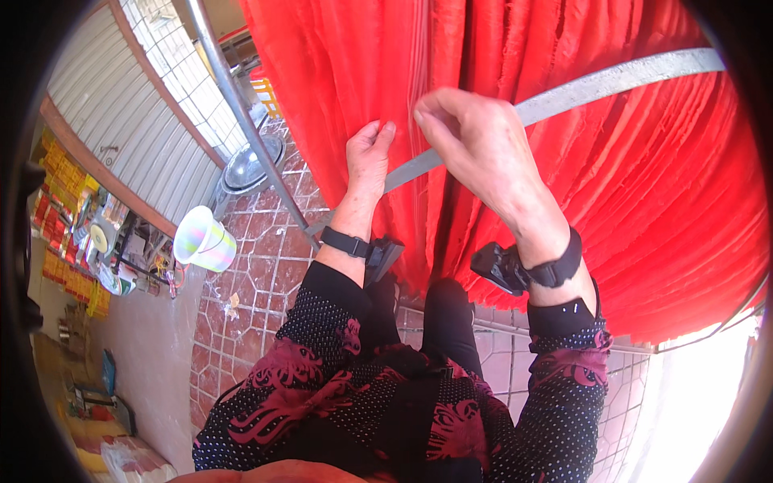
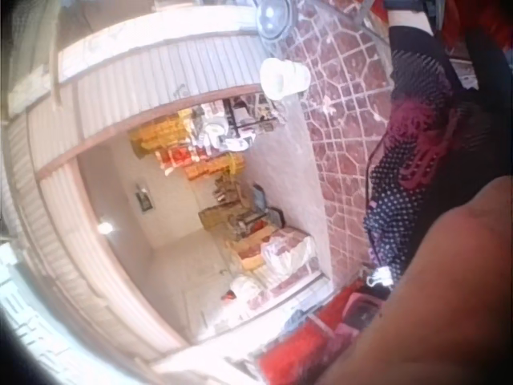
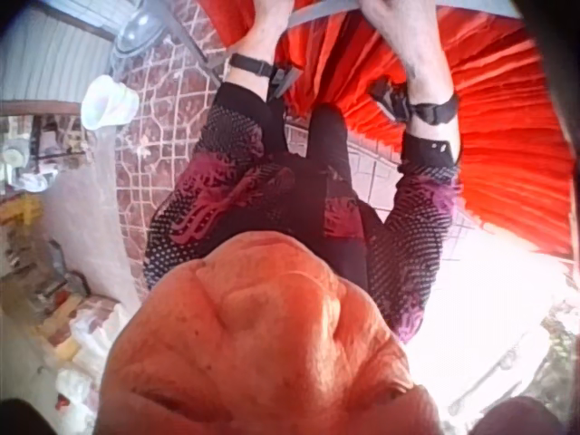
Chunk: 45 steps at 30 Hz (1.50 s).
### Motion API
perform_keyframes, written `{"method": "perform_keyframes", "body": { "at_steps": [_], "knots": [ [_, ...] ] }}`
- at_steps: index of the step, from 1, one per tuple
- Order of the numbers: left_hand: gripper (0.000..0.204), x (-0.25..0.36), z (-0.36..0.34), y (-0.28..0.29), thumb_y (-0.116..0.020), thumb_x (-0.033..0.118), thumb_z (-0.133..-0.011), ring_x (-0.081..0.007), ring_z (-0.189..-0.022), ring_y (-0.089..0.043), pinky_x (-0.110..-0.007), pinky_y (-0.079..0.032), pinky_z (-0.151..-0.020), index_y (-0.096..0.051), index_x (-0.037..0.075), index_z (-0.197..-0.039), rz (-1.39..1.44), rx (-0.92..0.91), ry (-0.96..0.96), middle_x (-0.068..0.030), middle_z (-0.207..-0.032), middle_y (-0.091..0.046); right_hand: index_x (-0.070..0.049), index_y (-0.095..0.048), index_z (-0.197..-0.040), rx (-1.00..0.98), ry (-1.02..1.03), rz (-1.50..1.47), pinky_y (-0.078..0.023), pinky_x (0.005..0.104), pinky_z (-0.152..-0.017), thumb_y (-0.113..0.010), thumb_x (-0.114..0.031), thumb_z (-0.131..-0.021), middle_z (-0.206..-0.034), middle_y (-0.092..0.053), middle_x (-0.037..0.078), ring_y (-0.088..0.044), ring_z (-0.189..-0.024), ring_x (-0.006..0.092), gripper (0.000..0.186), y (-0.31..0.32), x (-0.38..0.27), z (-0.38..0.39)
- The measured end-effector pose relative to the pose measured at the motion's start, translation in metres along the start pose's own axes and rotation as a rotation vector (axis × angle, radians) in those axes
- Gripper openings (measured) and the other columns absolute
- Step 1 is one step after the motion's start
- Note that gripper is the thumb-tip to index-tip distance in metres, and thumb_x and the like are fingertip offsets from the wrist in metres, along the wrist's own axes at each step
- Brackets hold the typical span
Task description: The person hand-sews a red curtain to a metal frame using a needle and thread. They repeatedly insert the needle through the curtain fabric and pull the thread to secure the curtain along the frame.
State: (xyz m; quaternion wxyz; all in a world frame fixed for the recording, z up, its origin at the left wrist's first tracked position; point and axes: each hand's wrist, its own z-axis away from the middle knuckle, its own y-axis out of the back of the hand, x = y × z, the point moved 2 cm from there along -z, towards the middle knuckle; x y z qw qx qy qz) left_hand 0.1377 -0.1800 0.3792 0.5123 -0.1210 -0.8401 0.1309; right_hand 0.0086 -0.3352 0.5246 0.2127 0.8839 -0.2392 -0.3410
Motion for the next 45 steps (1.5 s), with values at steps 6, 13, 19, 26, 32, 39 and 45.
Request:
{"method": "perform_keyframes", "body": {
  "at_steps": [6,13,19,26,32,39,45],
  "knots": [
    [0.015,0.004,0.002,-0.002,-0.061,0.01,-0.095,-0.0013,-0.069,-0.046,-0.021,-0.039,-0.061,-0.068,-0.003,-0.095,-0.023,0.041,0.006,0.0072,-0.077,-0.058,-0.009,-0.07,-0.088,-0.183,-0.031,0.804,-0.056,0.0396,-0.069,-0.064,-0.036,-0.087,-0.08,-0.07,0.013,-0.07,-0.079,0.0309,0.028,-0.039,0.01,-0.044],
    [0.015,0.004,0.003,0.001,-0.06,0.01,-0.096,-0.0023,-0.08,-0.054,-0.02,-0.044,-0.071,-0.068,-0.001,-0.102,-0.045,-0.016,0.044,0.0049,-0.089,-0.064,-0.007,-0.07,-0.09,-0.354,-0.168,0.889,-0.057,0.0401,-0.07,-0.065,-0.04,-0.087,-0.081,-0.07,0.013,-0.071,-0.081,0.0298,0.034,-0.046,0.026,-0.051],
    [0.015,0.003,0.003,0.0,-0.06,0.01,-0.096,-0.0024,-0.081,-0.053,-0.021,-0.044,-0.072,-0.068,-0.001,-0.103,-0.052,-0.025,0.034,0.0046,-0.089,-0.064,-0.005,-0.072,-0.09,-0.361,-0.186,0.857,-0.057,0.0413,-0.072,-0.061,-0.032,-0.088,-0.083,-0.071,0.016,-0.071,-0.082,0.0317,0.029,-0.056,0.035,-0.055],
    [0.013,0.006,0.004,-0.001,-0.06,0.01,-0.096,-0.0021,-0.081,-0.052,-0.021,-0.043,-0.072,-0.068,0.0,-0.101,-0.059,-0.035,0.028,0.0052,-0.089,-0.063,-0.003,-0.072,-0.095,-0.433,-0.257,0.82,-0.056,0.0425,-0.077,-0.056,-0.025,-0.089,-0.09,-0.071,0.017,-0.07,-0.089,0.0327,0.028,-0.057,0.037,-0.057],
    [0.01,0.009,0.006,-0.004,-0.06,0.009,-0.096,-0.0013,-0.078,-0.049,-0.021,-0.041,-0.069,-0.066,0.002,-0.092,-0.088,-0.05,0.018,0.007,-0.084,-0.059,-0.002,-0.071,-0.099,-0.494,-0.25,0.761,-0.056,0.0425,-0.08,-0.056,-0.022,-0.089,-0.098,-0.071,0.017,-0.069,-0.094,0.032,0.027,-0.057,0.036,-0.059],
    [0.017,0.006,0.007,-0.001,-0.059,0.01,-0.096,-0.0019,-0.077,-0.051,-0.02,-0.042,-0.068,-0.068,-0.002,-0.104,-0.084,-0.069,0.011,0.0053,-0.087,-0.062,-0.003,-0.071,-0.099,-0.434,-0.268,0.741,-0.056,0.0418,-0.08,-0.058,-0.017,-0.087,-0.097,-0.071,0.017,-0.069,-0.095,0.0316,0.022,-0.057,0.037,-0.059],
    [0.008,0.007,0.004,-0.005,-0.059,0.009,-0.096,-0.0023,-0.081,-0.053,-0.021,-0.043,-0.073,-0.065,0.003,-0.096,-0.007,-0.095,0.028,0.0044,-0.089,-0.063,-0.003,-0.071,-0.101,-0.392,-0.3,0.729,-0.056,0.0416,-0.08,-0.061,-0.017,-0.085,-0.098,-0.071,0.017,-0.069,-0.096,0.032,0.023,-0.057,0.039,-0.058]
  ]
}}
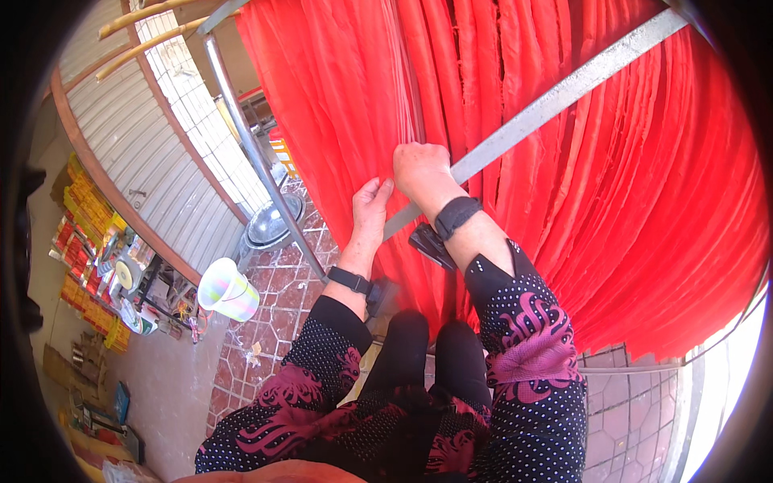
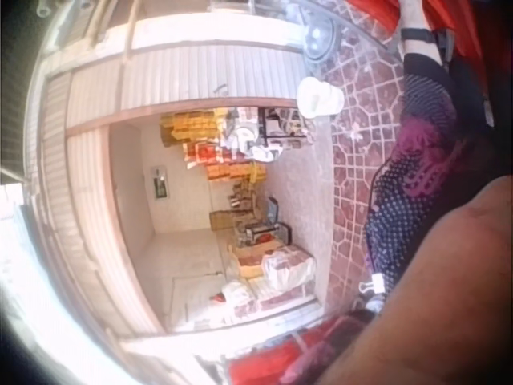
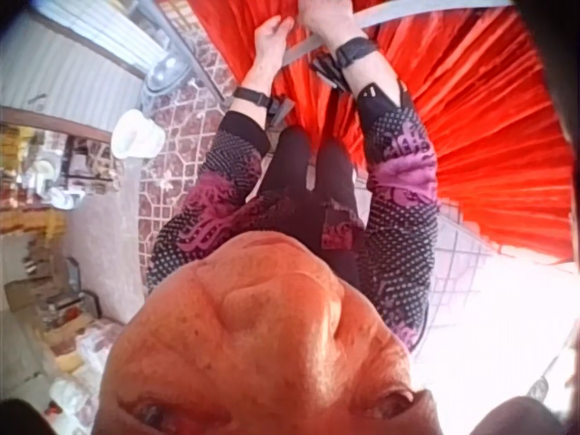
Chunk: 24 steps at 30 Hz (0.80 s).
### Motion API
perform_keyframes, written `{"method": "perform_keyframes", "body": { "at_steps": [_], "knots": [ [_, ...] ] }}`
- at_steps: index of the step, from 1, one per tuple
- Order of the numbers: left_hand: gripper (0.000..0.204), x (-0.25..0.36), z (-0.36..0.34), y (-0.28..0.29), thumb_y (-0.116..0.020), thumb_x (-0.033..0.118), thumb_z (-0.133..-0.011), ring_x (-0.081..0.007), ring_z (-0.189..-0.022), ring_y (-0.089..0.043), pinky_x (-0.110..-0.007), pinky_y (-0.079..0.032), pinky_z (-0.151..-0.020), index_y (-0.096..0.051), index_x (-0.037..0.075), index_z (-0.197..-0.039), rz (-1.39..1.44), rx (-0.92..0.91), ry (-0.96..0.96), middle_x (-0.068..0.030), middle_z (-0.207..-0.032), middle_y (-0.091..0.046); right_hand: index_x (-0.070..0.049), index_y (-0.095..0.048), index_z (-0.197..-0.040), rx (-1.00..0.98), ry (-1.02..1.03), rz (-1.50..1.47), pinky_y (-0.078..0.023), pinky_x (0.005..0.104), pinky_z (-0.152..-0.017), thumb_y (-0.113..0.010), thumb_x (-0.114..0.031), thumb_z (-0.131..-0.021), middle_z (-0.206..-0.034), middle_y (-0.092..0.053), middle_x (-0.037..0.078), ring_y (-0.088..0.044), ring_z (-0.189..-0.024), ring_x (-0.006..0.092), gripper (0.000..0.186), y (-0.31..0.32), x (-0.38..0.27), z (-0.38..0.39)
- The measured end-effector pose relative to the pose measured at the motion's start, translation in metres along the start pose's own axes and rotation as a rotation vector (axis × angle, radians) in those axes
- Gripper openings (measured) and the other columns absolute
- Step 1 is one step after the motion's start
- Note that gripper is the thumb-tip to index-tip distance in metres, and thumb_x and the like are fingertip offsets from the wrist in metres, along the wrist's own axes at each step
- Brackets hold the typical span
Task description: The person hand-sews a red curtain to a metal frame using a needle and thread. They repeatedly insert the needle through the curtain fabric and pull the thread to secure the curtain along the frame.
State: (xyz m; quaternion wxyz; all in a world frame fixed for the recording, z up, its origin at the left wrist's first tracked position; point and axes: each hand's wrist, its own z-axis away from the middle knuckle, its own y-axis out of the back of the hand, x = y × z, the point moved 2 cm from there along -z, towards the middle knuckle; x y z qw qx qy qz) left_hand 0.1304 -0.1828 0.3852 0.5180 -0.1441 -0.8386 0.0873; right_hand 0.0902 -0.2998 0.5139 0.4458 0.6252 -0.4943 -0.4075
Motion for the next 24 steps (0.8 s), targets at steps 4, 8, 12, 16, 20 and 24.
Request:
{"method": "perform_keyframes", "body": {
  "at_steps": [4,8,12,16,20,24],
  "knots": [
    [0.014,0.013,-0.002,-0.013,-0.057,0.009,-0.097,-0.0064,-0.091,-0.057,-0.024,-0.046,-0.082,-0.062,-0.001,-0.106,-0.087,-0.014,-0.034,-0.0015,-0.098,-0.065,-0.003,-0.071,-0.103,0.001,-0.03,-0.004,-0.056,0.0412,-0.082,-0.06,-0.018,-0.086,-0.102,-0.071,0.017,-0.068,-0.099,0.0315,0.025,0.0,0.0,0.0],
    [0.015,0.027,-0.01,-0.03,-0.057,0.009,-0.097,-0.0068,-0.092,-0.058,-0.024,-0.047,-0.081,-0.062,-0.002,-0.106,-0.096,0.016,-0.081,-0.0024,-0.1,-0.065,-0.004,-0.071,-0.104,-0.01,-0.08,-0.026,-0.055,0.0414,-0.083,-0.058,-0.02,-0.087,-0.102,-0.071,0.016,-0.068,-0.099,0.0313,0.027,0.0,0.0,-0.001],
    [0.012,0.032,-0.016,-0.037,-0.058,0.008,-0.097,-0.0053,-0.086,-0.056,-0.024,-0.047,-0.075,-0.063,-0.003,-0.099,-0.139,0.075,-0.142,-0.0007,-0.094,-0.065,-0.004,-0.071,-0.103,0.016,-0.092,-0.025,-0.055,0.0411,-0.082,-0.057,-0.02,-0.087,-0.102,-0.071,0.016,-0.068,-0.099,0.0313,0.026,0.001,-0.002,0.001],
    [0.017,0.025,-0.015,-0.036,-0.062,0.013,-0.095,-0.0041,-0.069,-0.049,-0.023,-0.042,-0.062,-0.065,-0.003,-0.096,-0.109,0.19,-0.165,0.0024,-0.076,-0.06,-0.005,-0.072,-0.101,0.039,-0.097,-0.021,-0.055,0.0415,-0.081,-0.057,-0.019,-0.086,-0.1,-0.071,0.016,-0.069,-0.098,0.0317,0.025,0.004,-0.004,0.005],
    [0.017,0.021,-0.015,-0.034,-0.062,0.014,-0.095,-0.0041,-0.067,-0.047,-0.023,-0.042,-0.061,-0.065,-0.003,-0.094,-0.128,0.205,-0.216,0.0035,-0.074,-0.058,-0.005,-0.073,-0.097,0.036,-0.073,0.031,-0.056,0.0421,-0.079,-0.057,-0.017,-0.084,-0.095,-0.072,0.015,-0.07,-0.092,0.0311,0.023,0.008,-0.004,0.009],
    [0.016,0.021,-0.017,-0.033,-0.063,0.013,-0.094,-0.0044,-0.066,-0.046,-0.023,-0.041,-0.06,-0.065,-0.003,-0.094,-0.132,0.222,-0.229,0.0036,-0.073,-0.057,-0.007,-0.073,-0.093,0.055,-0.005,0.139,-0.056,0.0402,-0.075,-0.059,-0.016,-0.083,-0.086,-0.073,0.013,-0.072,-0.083,0.0293,0.019,0.008,-0.008,0.021]
  ]
}}
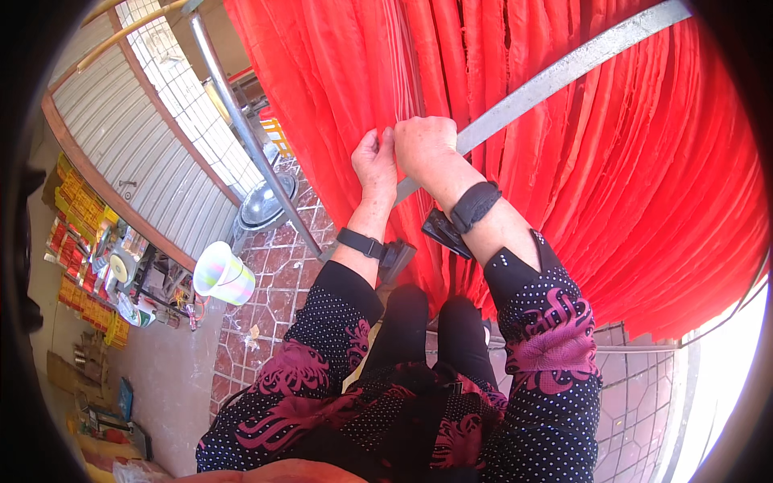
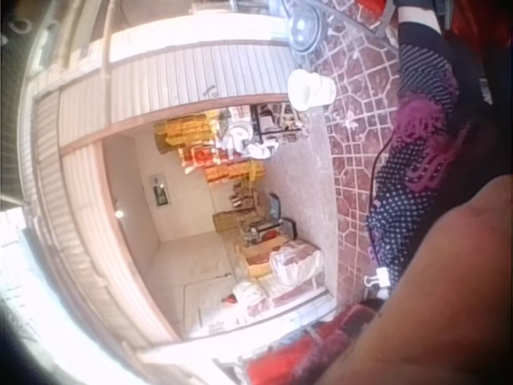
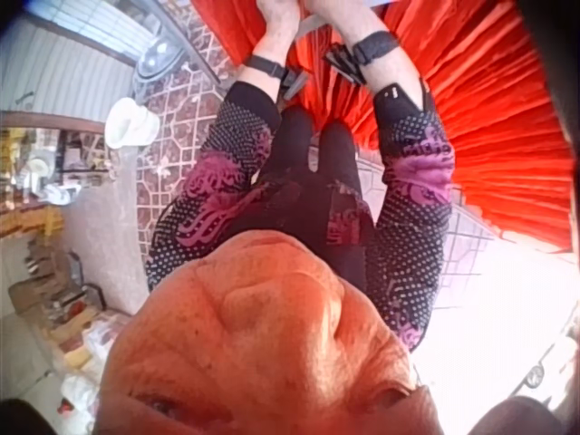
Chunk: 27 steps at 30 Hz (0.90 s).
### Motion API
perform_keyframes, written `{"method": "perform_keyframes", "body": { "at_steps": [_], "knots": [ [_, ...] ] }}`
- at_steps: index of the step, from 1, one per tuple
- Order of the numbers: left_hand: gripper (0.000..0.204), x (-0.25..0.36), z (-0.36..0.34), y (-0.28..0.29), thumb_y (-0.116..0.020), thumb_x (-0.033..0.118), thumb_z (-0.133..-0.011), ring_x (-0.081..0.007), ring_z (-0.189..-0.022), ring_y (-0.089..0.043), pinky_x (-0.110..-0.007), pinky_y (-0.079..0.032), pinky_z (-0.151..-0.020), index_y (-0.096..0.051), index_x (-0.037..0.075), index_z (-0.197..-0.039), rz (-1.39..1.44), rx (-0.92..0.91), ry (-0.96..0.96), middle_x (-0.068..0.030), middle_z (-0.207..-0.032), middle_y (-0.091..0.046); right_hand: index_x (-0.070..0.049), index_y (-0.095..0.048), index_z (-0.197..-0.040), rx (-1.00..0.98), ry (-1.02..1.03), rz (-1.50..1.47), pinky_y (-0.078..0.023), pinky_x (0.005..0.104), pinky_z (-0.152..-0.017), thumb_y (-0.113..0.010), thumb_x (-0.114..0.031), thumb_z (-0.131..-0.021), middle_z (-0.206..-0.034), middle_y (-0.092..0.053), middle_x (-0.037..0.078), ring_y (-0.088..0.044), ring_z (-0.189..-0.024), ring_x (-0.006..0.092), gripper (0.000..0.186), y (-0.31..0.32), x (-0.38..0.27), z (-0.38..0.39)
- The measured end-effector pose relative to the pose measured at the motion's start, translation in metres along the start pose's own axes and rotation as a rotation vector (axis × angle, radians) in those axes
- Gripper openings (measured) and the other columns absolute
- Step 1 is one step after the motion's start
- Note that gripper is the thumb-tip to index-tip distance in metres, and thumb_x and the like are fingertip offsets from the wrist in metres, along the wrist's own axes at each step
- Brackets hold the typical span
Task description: The person hand-sews a red curtain to a metal frame using a needle and thread. They repeatedly insert the needle through the curtain fabric and pull the thread to secure the curtain along the frame.
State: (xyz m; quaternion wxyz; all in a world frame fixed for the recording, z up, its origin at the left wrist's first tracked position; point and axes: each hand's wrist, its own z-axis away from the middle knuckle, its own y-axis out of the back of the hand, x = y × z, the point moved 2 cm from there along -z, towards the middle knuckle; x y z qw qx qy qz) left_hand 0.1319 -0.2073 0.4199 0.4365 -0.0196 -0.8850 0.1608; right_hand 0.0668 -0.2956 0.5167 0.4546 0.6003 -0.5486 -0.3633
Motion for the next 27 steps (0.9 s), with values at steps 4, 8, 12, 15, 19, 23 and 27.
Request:
{"method": "perform_keyframes", "body": {
  "at_steps": [4,8,12,15,19,23,27],
  "knots": [
    [0.011,0.002,0.0,0.001,-0.064,0.009,-0.094,-0.0037,-0.073,-0.05,-0.023,-0.043,-0.063,-0.062,-0.002,-0.091,-0.063,0.004,0.07,0.0034,-0.08,-0.059,-0.01,-0.073,-0.086,0.063,0.04,0.038,-0.053,0.0385,-0.074,-0.061,-0.016,-0.081,-0.08,-0.073,0.011,-0.072,-0.077,0.0273,0.015,0.001,-0.002,0.013],
    [0.011,0.011,-0.003,-0.007,-0.067,0.008,-0.091,-0.0036,-0.071,-0.051,-0.022,-0.043,-0.061,-0.063,-0.002,-0.092,-0.023,-0.05,-0.003,0.0028,-0.079,-0.06,-0.012,-0.072,-0.079,0.12,0.075,0.079,-0.048,0.0386,-0.077,-0.063,-0.017,-0.079,-0.076,-0.072,0.008,-0.071,-0.074,0.0249,0.011,-0.003,0.001,0.02],
    [0.018,0.029,-0.016,-0.018,-0.072,0.01,-0.087,-0.0051,-0.069,-0.055,-0.024,-0.046,-0.06,-0.066,-0.004,-0.096,-0.057,-0.147,-0.09,-0.0005,-0.078,-0.065,-0.013,-0.072,-0.075,0.201,0.139,0.116,-0.047,0.0386,-0.077,-0.063,-0.018,-0.078,-0.071,-0.07,0.007,-0.07,-0.072,0.023,0.01,-0.01,0.007,0.022],
    [0.021,0.042,-0.029,-0.024,-0.073,0.011,-0.086,-0.0061,-0.069,-0.057,-0.025,-0.048,-0.062,-0.066,-0.004,-0.098,-0.057,-0.202,-0.155,-0.0033,-0.079,-0.068,-0.013,-0.071,-0.073,0.232,0.152,0.137,-0.047,0.0385,-0.077,-0.063,-0.018,-0.077,-0.069,-0.07,0.007,-0.07,-0.071,0.0223,0.01,-0.013,0.008,0.023],
    [0.019,0.052,-0.045,-0.026,-0.07,0.01,-0.088,-0.0062,-0.074,-0.057,-0.025,-0.048,-0.067,-0.068,-0.004,-0.101,-0.016,-0.246,-0.118,-0.0026,-0.085,-0.069,-0.013,-0.07,-0.071,0.252,0.167,0.121,-0.047,0.0374,-0.072,-0.063,-0.017,-0.076,-0.067,-0.068,0.007,-0.069,-0.067,0.022,0.009,-0.011,0.008,0.025],
    [0.018,0.056,-0.051,-0.021,-0.067,0.01,-0.091,-0.0058,-0.08,-0.058,-0.023,-0.047,-0.072,-0.068,-0.002,-0.104,0.148,-0.237,0.035,-0.001,-0.093,-0.068,-0.018,-0.071,-0.078,0.183,0.157,0.156,-0.046,0.0356,-0.072,-0.063,-0.018,-0.08,-0.073,-0.071,0.002,-0.071,-0.073,0.0175,0.009,-0.009,0.008,0.025],
    [0.02,0.061,-0.051,-0.019,-0.067,0.01,-0.091,-0.0057,-0.08,-0.058,-0.023,-0.047,-0.071,-0.067,-0.003,-0.107,0.095,-0.285,0.067,-0.0011,-0.092,-0.068,-0.014,-0.071,-0.083,0.231,0.102,0.061,-0.05,0.0359,-0.065,-0.062,-0.017,-0.08,-0.074,-0.071,0.005,-0.072,-0.074,0.0203,0.009,-0.007,0.007,0.022]
  ]
}}
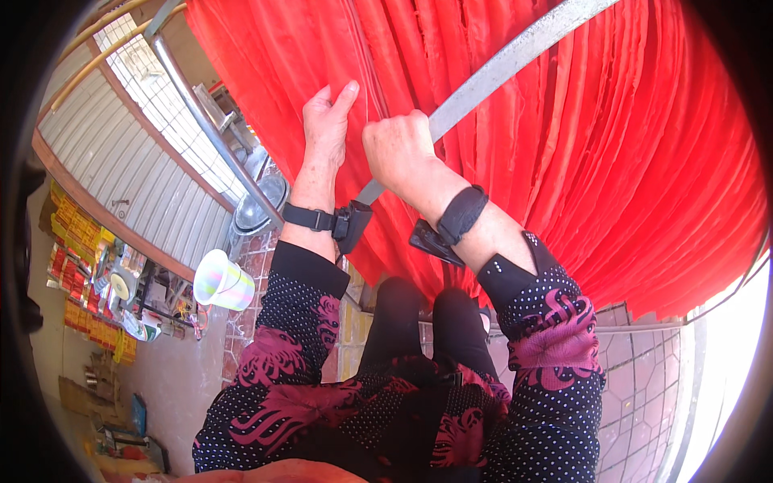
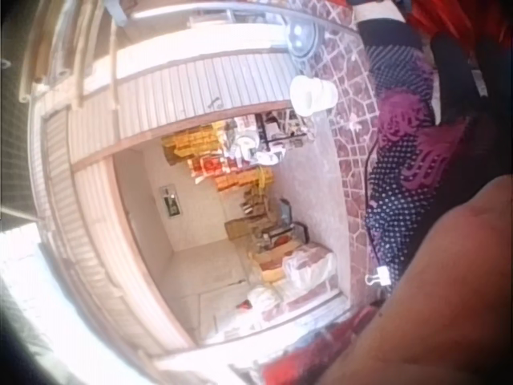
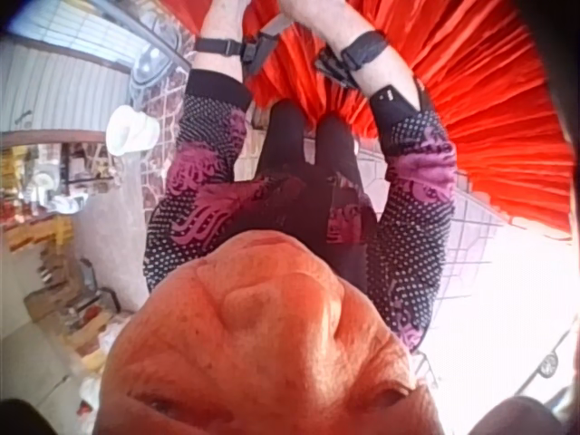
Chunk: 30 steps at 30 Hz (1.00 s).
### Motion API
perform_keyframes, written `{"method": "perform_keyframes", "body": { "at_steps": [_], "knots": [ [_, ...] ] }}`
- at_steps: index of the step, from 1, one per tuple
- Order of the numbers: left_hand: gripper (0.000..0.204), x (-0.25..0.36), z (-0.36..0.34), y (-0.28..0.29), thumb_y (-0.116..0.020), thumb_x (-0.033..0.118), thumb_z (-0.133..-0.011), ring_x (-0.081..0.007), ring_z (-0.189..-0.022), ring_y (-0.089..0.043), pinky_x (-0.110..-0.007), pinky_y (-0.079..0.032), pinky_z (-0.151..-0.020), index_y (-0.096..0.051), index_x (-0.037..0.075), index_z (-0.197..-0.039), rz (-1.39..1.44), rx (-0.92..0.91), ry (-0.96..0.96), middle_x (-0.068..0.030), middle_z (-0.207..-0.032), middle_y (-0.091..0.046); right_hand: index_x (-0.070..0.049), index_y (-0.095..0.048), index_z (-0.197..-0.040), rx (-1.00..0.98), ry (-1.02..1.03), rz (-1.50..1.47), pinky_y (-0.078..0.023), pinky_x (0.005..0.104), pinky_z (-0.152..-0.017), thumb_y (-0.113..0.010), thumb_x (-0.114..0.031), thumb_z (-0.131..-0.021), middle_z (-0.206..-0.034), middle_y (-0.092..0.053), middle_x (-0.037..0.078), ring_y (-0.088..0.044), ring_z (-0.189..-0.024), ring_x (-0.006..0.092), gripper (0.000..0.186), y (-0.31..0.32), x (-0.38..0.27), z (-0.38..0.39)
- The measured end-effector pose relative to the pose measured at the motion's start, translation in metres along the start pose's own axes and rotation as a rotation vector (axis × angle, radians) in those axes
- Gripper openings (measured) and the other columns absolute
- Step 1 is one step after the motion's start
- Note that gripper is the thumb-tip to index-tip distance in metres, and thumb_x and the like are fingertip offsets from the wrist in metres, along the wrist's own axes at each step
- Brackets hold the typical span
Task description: The person hand-sews a red curtain to a metal frame using a needle and thread. They repeatedly insert the needle through the curtain fabric and pull the thread to secure the curtain along the frame.
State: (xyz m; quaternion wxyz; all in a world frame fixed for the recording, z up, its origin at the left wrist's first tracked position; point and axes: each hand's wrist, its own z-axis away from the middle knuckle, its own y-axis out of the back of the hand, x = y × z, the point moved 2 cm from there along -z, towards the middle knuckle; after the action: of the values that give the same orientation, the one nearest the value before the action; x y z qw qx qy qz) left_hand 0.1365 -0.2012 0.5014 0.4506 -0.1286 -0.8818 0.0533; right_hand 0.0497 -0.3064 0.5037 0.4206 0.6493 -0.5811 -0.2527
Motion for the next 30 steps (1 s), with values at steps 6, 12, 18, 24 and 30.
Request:
{"method": "perform_keyframes", "body": {
  "at_steps": [6,12,18,24,30],
  "knots": [
    [0.021,0.006,0.0,0.001,-0.066,0.009,-0.091,-0.0093,-0.087,-0.063,-0.025,-0.049,-0.08,-0.066,0.001,-0.11,0.028,-0.079,0.061,-0.0039,-0.101,-0.07,-0.004,-0.064,-0.097,-0.042,-0.212,-0.317,-0.056,0.046,-0.073,-0.059,-0.029,-0.084,-0.085,-0.071,0.017,-0.07,-0.083,0.0338,0.028,0.007,0.005,-0.019],
    [0.021,0.005,0.002,0.003,-0.064,0.008,-0.091,-0.0104,-0.088,-0.062,-0.025,-0.049,-0.078,-0.064,-0.001,-0.111,0.166,-0.077,0.084,-0.0051,-0.102,-0.068,0.0,-0.061,-0.112,-0.093,-0.365,-0.536,-0.052,0.0439,-0.09,-0.052,-0.021,-0.087,-0.108,-0.068,0.022,-0.066,-0.105,0.0347,0.034,0.015,0.011,-0.029],
    [0.022,0.004,0.002,0.003,-0.064,0.008,-0.092,-0.0105,-0.089,-0.062,-0.025,-0.049,-0.08,-0.063,0.0,-0.112,0.209,-0.059,0.108,-0.0049,-0.103,-0.068,0.004,-0.056,-0.116,0.001,-0.465,-0.812,-0.048,0.0445,-0.096,-0.062,-0.027,-0.082,-0.117,-0.063,0.027,-0.059,-0.115,0.0391,0.047,0.002,0.025,-0.046],
    [0.023,0.002,0.004,-0.001,-0.064,0.008,-0.092,-0.0111,-0.09,-0.062,-0.026,-0.05,-0.08,-0.063,-0.001,-0.113,0.264,-0.088,0.129,-0.0054,-0.103,-0.068,0.004,-0.055,-0.12,0.013,-0.47,-0.93,-0.046,0.044,-0.099,-0.065,-0.029,-0.081,-0.121,-0.061,0.028,-0.057,-0.117,0.0397,0.052,-0.006,0.032,-0.052],
    [0.021,0.004,0.006,-0.004,-0.064,0.007,-0.092,-0.0145,-0.093,-0.064,-0.03,-0.052,-0.083,-0.064,0.002,-0.112,0.251,-0.094,0.133,-0.0071,-0.105,-0.069,0.002,-0.055,-0.122,0.031,-0.468,-0.945,-0.046,0.0432,-0.098,-0.069,-0.032,-0.078,-0.121,-0.06,0.028,-0.057,-0.118,0.0386,0.057,-0.011,0.036,-0.054]
  ]
}}
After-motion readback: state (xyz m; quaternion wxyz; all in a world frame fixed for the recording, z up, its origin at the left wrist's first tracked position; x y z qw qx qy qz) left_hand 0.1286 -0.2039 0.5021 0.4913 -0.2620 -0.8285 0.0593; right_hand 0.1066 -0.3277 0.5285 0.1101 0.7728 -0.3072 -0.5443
